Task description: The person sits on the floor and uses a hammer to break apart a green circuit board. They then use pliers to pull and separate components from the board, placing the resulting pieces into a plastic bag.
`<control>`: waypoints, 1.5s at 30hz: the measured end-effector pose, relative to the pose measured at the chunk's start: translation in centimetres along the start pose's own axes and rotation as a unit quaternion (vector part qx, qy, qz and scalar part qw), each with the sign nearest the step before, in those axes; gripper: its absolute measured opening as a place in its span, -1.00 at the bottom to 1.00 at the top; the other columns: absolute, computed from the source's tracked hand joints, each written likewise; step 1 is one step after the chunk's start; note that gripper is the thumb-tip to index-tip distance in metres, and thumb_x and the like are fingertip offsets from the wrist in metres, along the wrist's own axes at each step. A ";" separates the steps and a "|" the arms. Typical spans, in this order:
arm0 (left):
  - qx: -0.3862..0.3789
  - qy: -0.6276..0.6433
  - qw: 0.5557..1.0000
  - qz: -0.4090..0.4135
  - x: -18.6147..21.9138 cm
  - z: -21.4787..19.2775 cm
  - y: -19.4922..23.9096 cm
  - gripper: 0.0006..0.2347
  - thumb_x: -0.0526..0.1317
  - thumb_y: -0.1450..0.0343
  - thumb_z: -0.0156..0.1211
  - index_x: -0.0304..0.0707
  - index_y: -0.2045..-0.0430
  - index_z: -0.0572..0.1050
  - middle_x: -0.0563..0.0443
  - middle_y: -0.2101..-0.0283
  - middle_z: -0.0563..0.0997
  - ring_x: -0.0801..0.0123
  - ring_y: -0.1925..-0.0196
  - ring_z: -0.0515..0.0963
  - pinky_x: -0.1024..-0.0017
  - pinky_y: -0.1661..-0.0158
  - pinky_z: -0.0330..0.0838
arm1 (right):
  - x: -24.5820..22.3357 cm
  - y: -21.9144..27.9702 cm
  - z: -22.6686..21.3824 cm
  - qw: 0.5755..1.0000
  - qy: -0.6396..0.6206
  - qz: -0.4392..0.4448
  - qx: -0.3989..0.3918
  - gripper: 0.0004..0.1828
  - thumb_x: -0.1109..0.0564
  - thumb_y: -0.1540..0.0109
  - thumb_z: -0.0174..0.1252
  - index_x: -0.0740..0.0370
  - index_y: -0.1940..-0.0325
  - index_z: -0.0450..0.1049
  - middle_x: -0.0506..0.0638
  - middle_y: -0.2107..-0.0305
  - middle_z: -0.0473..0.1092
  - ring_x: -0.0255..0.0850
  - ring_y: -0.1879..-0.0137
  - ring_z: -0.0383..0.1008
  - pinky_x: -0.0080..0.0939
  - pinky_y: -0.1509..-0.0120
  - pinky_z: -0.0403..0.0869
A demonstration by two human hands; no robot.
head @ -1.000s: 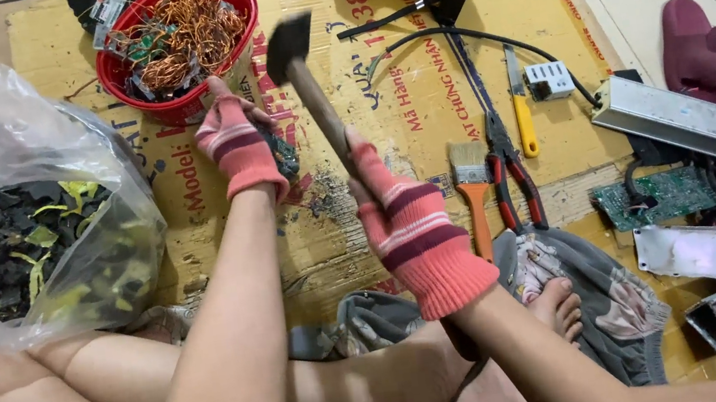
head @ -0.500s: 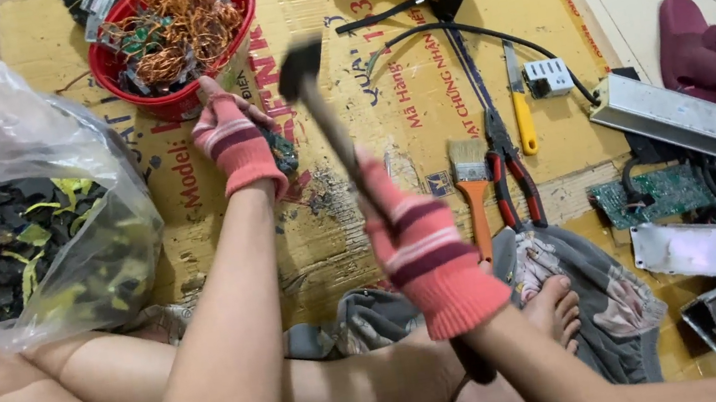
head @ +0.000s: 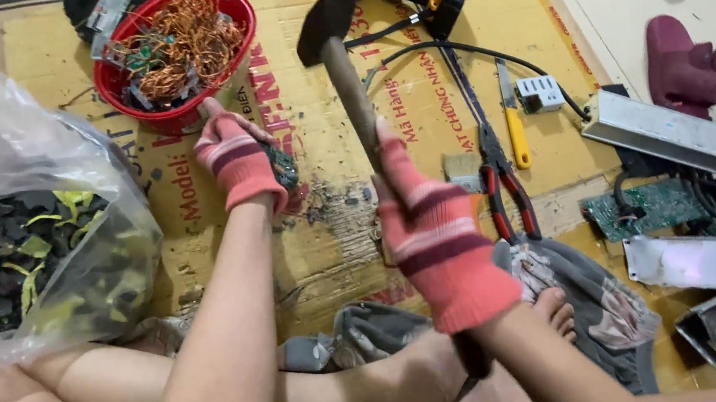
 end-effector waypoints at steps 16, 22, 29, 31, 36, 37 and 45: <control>-0.001 -0.050 0.999 -0.012 1.3 0.2 2.2 -0.61 -0.07 -0.54 -0.11 -0.14 0.74 0.38 -0.07 0.83 0.43 0.30 0.77 0.52 0.47 0.65 0.44 | 1.5 -1.8 -0.9 0.679 0.280 -0.678 -0.003 -0.29 0.43 -0.21 0.00 0.35 -0.48 0.12 0.39 0.25 0.51 0.08 0.37 0.55 0.06 0.24 0.58; 0.001 -0.071 0.997 -0.014 0.8 0.0 1.2 -0.61 -0.08 -0.54 -0.15 -0.13 0.72 0.45 -0.05 0.80 0.48 0.36 0.73 0.54 0.50 0.56 0.43 | -2.2 -0.9 -0.8 0.779 0.262 -0.568 -0.031 -0.33 0.33 -0.23 0.04 0.26 -0.46 0.19 0.32 0.16 0.52 0.05 0.23 0.56 0.10 0.03 0.52; 0.000 -0.017 0.999 -0.033 -0.1 -0.3 0.9 -0.71 -0.11 -0.46 0.00 -0.24 0.50 0.65 -0.03 0.81 0.43 0.39 0.77 0.46 0.49 0.60 0.41 | 1.0 2.0 -0.5 0.891 0.223 -0.390 -0.061 -0.38 0.19 -0.26 0.08 0.12 -0.44 0.28 0.23 0.05 0.54 0.00 0.04 0.58 0.15 -0.26 0.42; 0.005 -0.014 0.999 -0.040 0.7 0.2 1.4 -0.73 -0.11 -0.43 0.03 -0.22 0.50 0.67 0.02 0.81 0.41 0.44 0.77 0.41 0.53 0.63 0.35 | -0.1 2.2 -0.6 0.911 0.213 -0.349 -0.059 -0.39 0.17 -0.26 0.09 0.10 -0.43 0.29 0.21 0.02 0.54 -0.01 0.00 0.59 0.16 -0.31 0.40; -0.003 0.000 0.999 -0.040 -1.3 0.1 -0.1 -0.61 0.05 -0.46 0.02 -0.28 0.51 0.65 -0.12 0.81 0.46 0.33 0.78 0.48 0.47 0.65 0.36 | -0.7 2.1 -0.6 0.952 0.186 -0.229 -0.079 -0.42 0.09 -0.28 0.12 0.02 -0.42 0.35 0.16 -0.04 0.55 -0.04 -0.12 0.60 0.19 -0.48 0.35; -0.004 0.005 0.999 -0.042 -1.0 0.1 0.1 -0.60 0.06 -0.46 0.01 -0.27 0.52 0.65 -0.11 0.81 0.47 0.34 0.79 0.48 0.47 0.64 0.39 | -0.6 1.9 -0.4 0.875 0.255 -0.407 -0.061 -0.50 0.17 -0.31 0.02 0.24 -0.36 0.33 0.33 0.09 0.53 0.10 0.00 0.60 0.25 -0.30 0.46; 0.053 -0.126 0.988 -0.068 -2.1 -0.7 -0.1 -0.61 0.16 -0.37 0.06 -0.09 0.46 0.73 -0.01 0.53 0.53 0.42 0.42 0.55 0.48 0.22 0.52 | -2.3 2.4 -1.2 0.858 0.273 -0.435 -0.019 -0.53 0.23 -0.34 -0.03 0.27 -0.36 0.29 0.37 0.06 0.48 0.14 -0.04 0.55 0.21 -0.25 0.49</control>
Point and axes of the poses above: each hand's wrist, its own y-axis away from the middle knuckle, its own z-axis out of the palm, x = y × z, the point moved 2 cm from there along -y, towards the middle knuckle
